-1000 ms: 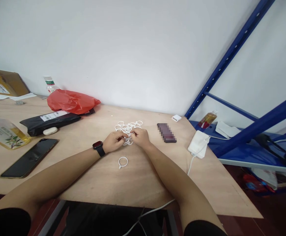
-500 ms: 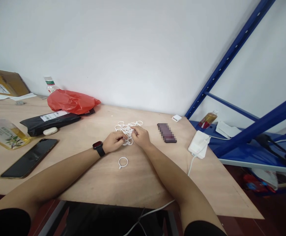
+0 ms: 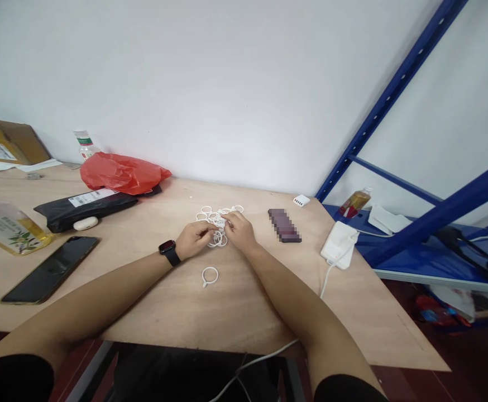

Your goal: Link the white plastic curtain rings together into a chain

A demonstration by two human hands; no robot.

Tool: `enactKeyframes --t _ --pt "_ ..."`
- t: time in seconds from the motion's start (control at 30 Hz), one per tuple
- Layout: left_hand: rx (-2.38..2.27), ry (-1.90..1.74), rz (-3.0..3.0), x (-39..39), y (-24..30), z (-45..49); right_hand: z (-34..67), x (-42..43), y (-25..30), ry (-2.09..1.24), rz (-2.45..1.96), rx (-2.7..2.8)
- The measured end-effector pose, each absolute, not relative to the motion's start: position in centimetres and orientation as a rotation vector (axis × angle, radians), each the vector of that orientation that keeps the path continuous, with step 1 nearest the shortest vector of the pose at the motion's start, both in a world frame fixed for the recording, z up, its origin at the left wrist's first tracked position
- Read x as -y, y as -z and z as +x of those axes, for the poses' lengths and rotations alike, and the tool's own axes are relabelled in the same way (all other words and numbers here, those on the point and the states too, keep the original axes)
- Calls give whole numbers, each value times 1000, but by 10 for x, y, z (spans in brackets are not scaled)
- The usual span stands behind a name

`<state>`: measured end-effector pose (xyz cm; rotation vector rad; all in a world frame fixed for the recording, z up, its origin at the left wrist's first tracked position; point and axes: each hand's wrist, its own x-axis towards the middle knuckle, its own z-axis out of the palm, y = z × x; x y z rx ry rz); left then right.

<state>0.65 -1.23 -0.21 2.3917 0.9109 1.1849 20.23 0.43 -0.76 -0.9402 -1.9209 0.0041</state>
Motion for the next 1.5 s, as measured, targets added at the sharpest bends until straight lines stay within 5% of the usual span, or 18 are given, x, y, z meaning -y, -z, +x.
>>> enactKeyframes --t 0.3,0.5,0.7,1.5 --pt "-960 -1313 2366 11 1 4 205 -8 10 -4 -938 1927" --pt "-310 -737 2787 26 -3 7 204 -6 9 -53 -967 1915" --pt "-389 -480 2984 30 -2 14 204 -4 6 -65 -958 1897" --pt "-537 -608 2850 25 3 12 204 -5 7 -74 -980 1897"
